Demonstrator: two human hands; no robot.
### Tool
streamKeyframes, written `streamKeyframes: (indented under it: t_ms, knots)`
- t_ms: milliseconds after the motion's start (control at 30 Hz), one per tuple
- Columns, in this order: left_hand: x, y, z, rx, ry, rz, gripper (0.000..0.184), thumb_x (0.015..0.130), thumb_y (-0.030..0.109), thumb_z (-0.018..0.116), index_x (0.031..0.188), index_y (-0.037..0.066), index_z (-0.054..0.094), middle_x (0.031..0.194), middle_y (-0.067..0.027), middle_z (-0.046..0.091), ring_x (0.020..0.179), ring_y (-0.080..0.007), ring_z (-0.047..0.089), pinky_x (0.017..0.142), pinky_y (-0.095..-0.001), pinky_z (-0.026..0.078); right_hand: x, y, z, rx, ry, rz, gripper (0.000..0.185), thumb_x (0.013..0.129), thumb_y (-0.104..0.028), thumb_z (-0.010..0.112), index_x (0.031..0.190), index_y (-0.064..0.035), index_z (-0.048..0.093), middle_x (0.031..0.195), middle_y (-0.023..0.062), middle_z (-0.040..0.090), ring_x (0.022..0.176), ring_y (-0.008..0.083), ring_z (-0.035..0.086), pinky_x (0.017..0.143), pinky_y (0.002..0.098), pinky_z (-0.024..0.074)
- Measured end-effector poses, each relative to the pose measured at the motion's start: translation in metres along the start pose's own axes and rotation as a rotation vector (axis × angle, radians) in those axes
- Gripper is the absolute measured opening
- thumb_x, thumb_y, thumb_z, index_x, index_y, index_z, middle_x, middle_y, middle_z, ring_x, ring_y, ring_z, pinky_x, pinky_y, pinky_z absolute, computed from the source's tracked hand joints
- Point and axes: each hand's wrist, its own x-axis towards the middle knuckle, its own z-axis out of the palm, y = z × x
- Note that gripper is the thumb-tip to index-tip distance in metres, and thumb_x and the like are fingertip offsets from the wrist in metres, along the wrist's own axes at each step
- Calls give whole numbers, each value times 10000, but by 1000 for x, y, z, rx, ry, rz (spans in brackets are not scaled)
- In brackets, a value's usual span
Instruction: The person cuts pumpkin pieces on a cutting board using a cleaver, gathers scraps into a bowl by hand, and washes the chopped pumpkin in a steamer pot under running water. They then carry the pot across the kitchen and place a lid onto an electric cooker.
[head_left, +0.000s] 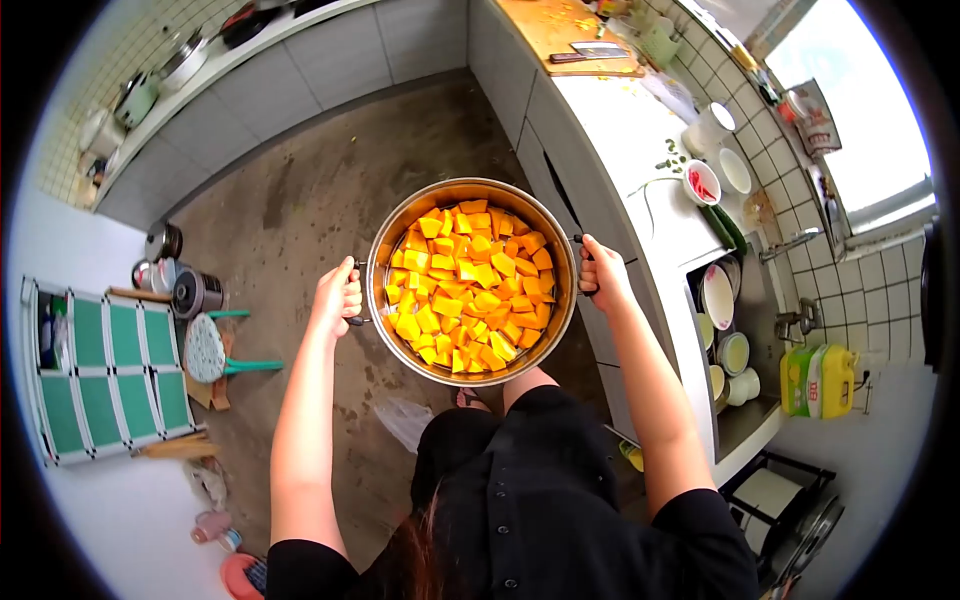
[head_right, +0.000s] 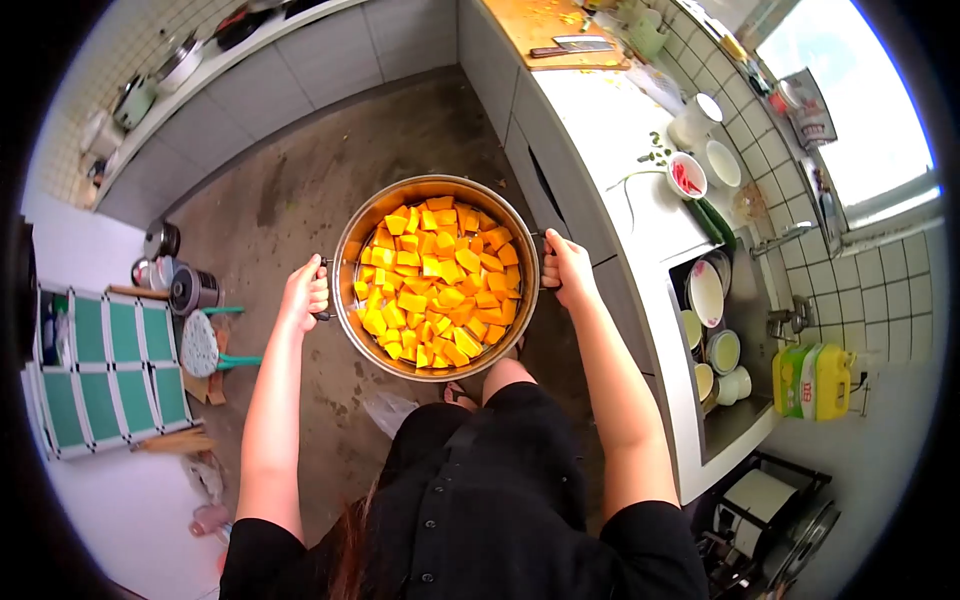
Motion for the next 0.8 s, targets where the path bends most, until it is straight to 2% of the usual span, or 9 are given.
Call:
streamKeyframes:
  t_ms: [100, 233, 433, 533, 600, 700, 800]
  knots:
    - [30, 24, 26, 58, -55, -17, 301, 930, 331, 495, 763, 87, 436, 514, 81, 286, 370, -13, 218, 327, -178, 165, 11, -11, -13, 62, 34, -31, 291, 894, -287, 553, 704, -110, 422, 519, -83, 259, 399, 38, 189, 374, 213, 159]
    - [92, 49, 96, 129, -97, -51, 300, 930, 333, 493, 762, 91, 436, 513, 81, 285, 370, -14, 216, 329, -180, 164, 54, -49, -57, 171, 58, -29, 287, 896, -285, 549, 705, -111, 423, 515, -87, 261, 392, 34, 184, 368, 211, 166]
    - [215, 78, 217, 191, -128, -124, 289, 928, 311, 494, 746, 90, 461, 512, 77, 318, 367, -21, 234, 332, -183, 176, 141, -116, -123, 304, 140, -87, 224, 914, -254, 513, 786, -81, 448, 509, -95, 253, 393, 31, 181, 375, 209, 174]
    - [283, 90, 286, 279, -213, -113, 273, 931, 309, 489, 766, 92, 468, 518, 80, 314, 383, -23, 232, 357, -182, 176, 174, -153, -154, 287, 203, -150, 185, 914, -221, 505, 849, -50, 475, 542, -89, 275, 422, 25, 216, 403, 208, 203]
    - [330, 95, 335, 336, -258, -91, 268, 926, 297, 495, 745, 103, 463, 541, 79, 316, 418, -28, 251, 384, -197, 200, 196, -176, -178, 276, 269, -160, 166, 904, -203, 518, 921, -40, 492, 626, -50, 379, 461, 35, 298, 451, 215, 302]
    - [385, 99, 393, 436, -301, -42, 233, 918, 283, 503, 783, 94, 508, 591, 55, 404, 468, -48, 341, 418, -203, 289, 225, -201, -207, 207, 381, -221, 151, 896, -191, 524, 965, -58, 504, 689, -28, 455, 522, 53, 386, 482, 233, 377]
    - [428, 99, 438, 534, -302, 41, 206, 909, 265, 509, 825, 81, 544, 639, 31, 486, 533, -66, 428, 466, -219, 378, 251, -223, -229, 152, 423, -261, 135, 895, -182, 527, 960, -66, 501, 716, -36, 457, 584, 46, 396, 533, 200, 350]
